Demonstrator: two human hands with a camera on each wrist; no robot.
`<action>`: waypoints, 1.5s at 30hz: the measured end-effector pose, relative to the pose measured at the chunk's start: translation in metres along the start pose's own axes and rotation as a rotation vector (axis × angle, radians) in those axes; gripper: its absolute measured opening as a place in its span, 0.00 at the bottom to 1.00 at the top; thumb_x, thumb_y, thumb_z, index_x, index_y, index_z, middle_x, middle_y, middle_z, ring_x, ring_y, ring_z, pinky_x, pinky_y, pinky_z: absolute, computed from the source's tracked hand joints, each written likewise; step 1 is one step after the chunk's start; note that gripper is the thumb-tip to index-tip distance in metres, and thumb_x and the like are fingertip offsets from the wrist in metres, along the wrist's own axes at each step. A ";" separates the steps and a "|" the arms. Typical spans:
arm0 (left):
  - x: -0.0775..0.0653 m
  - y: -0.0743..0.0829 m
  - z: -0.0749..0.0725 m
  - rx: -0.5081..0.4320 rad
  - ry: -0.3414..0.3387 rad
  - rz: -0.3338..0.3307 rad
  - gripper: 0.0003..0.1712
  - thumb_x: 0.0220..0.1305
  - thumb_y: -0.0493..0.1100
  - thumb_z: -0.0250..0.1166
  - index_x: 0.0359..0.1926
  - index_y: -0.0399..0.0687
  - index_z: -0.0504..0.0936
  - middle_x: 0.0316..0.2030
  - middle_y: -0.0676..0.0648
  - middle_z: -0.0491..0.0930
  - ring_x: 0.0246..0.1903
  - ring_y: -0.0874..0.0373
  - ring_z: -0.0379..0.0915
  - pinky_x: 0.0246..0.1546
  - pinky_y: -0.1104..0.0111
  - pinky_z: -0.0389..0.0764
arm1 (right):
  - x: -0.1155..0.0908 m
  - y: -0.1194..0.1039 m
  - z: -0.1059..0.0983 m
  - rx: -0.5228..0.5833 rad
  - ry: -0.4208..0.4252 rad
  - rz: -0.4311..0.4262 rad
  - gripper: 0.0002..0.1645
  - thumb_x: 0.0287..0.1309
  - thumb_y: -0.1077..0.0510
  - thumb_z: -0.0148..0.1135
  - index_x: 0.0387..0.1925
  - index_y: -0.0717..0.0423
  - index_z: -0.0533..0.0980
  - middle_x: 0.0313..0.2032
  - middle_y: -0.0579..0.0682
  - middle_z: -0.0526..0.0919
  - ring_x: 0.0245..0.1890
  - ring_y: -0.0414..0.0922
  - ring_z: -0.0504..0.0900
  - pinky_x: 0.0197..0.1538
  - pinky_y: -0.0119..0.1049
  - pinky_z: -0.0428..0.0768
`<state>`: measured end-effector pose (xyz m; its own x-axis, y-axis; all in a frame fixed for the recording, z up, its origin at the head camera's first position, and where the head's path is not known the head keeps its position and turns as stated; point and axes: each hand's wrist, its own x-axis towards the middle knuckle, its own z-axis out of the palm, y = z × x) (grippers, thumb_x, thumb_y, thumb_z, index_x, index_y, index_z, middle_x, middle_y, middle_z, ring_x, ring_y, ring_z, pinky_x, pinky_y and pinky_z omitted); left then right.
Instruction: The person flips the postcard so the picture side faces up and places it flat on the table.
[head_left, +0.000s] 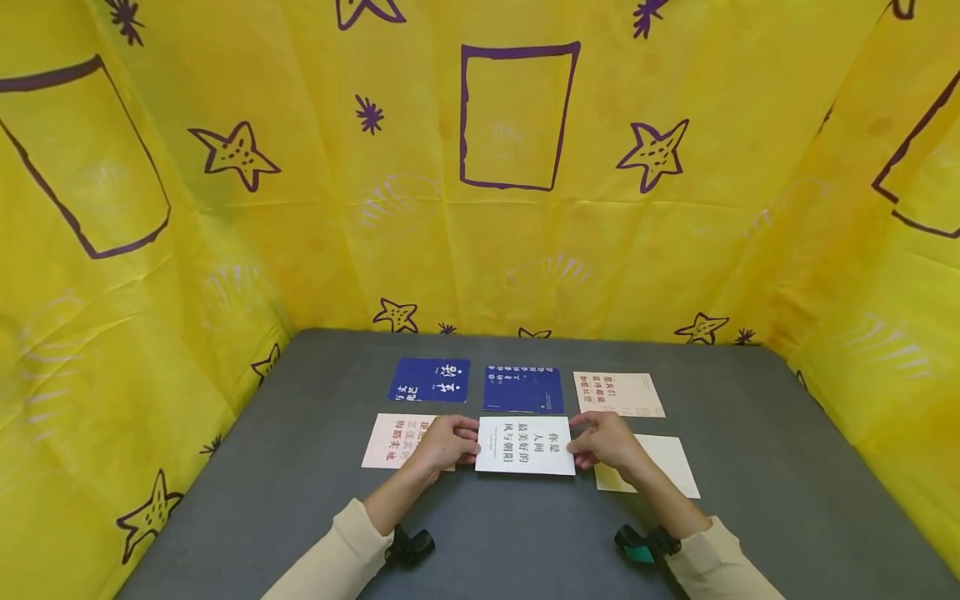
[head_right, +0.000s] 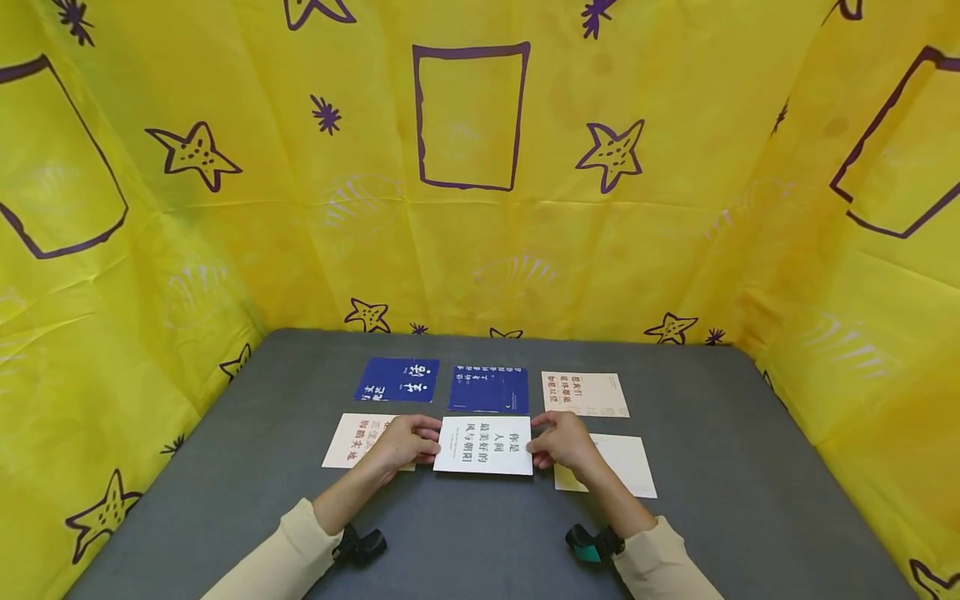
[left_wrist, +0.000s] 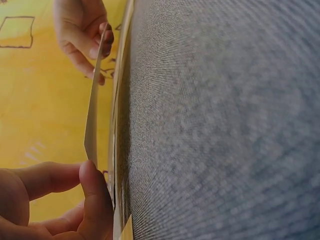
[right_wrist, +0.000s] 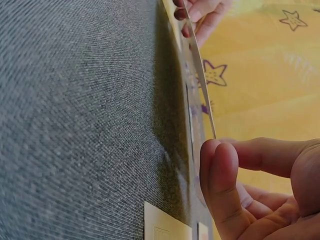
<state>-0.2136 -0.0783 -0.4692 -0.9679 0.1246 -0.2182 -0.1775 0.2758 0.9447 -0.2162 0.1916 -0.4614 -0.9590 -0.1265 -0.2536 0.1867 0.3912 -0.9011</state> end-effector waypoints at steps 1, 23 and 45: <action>0.000 0.000 0.000 0.003 -0.001 0.000 0.23 0.51 0.22 0.63 0.51 0.25 0.77 0.33 0.40 0.78 0.24 0.60 0.75 0.28 0.68 0.85 | 0.000 0.001 0.000 -0.003 -0.001 -0.001 0.26 0.48 0.73 0.67 0.52 0.75 0.72 0.20 0.54 0.83 0.14 0.41 0.77 0.21 0.33 0.80; -0.002 -0.001 -0.001 0.040 -0.046 -0.036 0.22 0.55 0.26 0.62 0.53 0.25 0.76 0.36 0.39 0.80 0.25 0.61 0.77 0.29 0.68 0.85 | 0.000 0.008 0.005 -0.015 -0.028 -0.004 0.26 0.48 0.74 0.66 0.51 0.78 0.72 0.19 0.53 0.82 0.13 0.39 0.76 0.19 0.32 0.80; -0.004 0.008 0.010 0.007 -0.044 0.045 0.22 0.60 0.33 0.61 0.55 0.28 0.75 0.36 0.40 0.80 0.31 0.56 0.78 0.33 0.67 0.84 | -0.003 0.014 -0.020 -0.106 0.025 -0.041 0.16 0.56 0.63 0.64 0.43 0.72 0.79 0.21 0.50 0.80 0.19 0.42 0.78 0.23 0.34 0.79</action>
<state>-0.2097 -0.0665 -0.4633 -0.9662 0.1784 -0.1859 -0.1323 0.2753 0.9522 -0.2151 0.2156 -0.4667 -0.9706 -0.1225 -0.2071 0.1247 0.4803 -0.8682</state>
